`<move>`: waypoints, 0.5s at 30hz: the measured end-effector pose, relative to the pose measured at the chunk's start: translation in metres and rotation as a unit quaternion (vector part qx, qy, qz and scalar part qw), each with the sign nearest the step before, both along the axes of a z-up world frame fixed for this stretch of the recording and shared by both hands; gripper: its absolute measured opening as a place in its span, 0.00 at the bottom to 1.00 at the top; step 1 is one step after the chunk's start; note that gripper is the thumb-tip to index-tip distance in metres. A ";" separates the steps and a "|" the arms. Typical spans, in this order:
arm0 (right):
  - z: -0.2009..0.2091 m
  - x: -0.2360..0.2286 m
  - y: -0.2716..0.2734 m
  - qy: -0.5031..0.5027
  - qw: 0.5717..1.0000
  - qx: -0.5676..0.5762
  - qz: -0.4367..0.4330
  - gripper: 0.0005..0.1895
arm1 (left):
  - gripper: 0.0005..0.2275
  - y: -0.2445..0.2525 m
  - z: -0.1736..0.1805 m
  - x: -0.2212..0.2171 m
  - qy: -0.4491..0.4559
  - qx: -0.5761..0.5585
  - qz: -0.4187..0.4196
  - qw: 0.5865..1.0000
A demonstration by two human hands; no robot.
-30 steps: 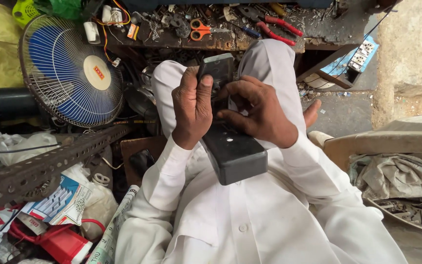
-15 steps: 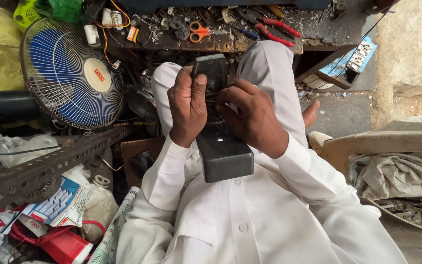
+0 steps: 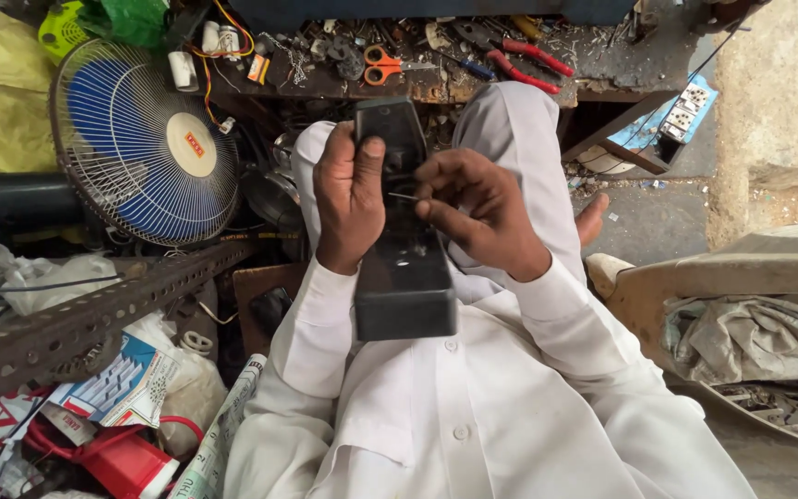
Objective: Repairing a black plastic foot pedal by opening the enclosure and inspecting internal components.
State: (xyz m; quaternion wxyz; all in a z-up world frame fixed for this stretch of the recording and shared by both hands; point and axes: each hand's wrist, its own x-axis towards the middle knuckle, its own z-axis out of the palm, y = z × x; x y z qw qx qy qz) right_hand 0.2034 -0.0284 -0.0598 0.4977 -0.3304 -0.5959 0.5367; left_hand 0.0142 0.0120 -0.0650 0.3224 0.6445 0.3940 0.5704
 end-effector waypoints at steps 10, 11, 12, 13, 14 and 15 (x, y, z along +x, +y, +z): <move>-0.003 -0.001 -0.033 0.052 0.997 0.041 0.045 0.31 | 0.09 -0.014 0.014 0.004 0.049 0.043 0.036 0.997; -0.003 -0.002 -0.038 0.086 0.994 0.036 0.055 0.39 | 0.09 -0.017 0.013 0.004 0.067 0.033 0.043 0.996; 0.010 -0.004 -0.035 0.085 0.994 0.035 0.057 0.39 | 0.09 -0.017 0.016 0.004 0.067 0.032 0.045 0.996; 0.023 -0.005 -0.033 0.055 0.991 0.099 0.070 0.44 | 0.09 -0.016 0.019 0.004 0.037 0.030 0.025 0.999; 0.035 -0.006 -0.031 0.026 0.983 0.162 0.082 0.48 | 0.08 -0.016 0.022 0.003 0.009 0.027 0.005 1.000; 0.037 -0.006 -0.033 0.027 0.983 0.162 0.083 0.48 | 0.08 -0.016 0.023 0.003 0.009 0.027 0.005 1.000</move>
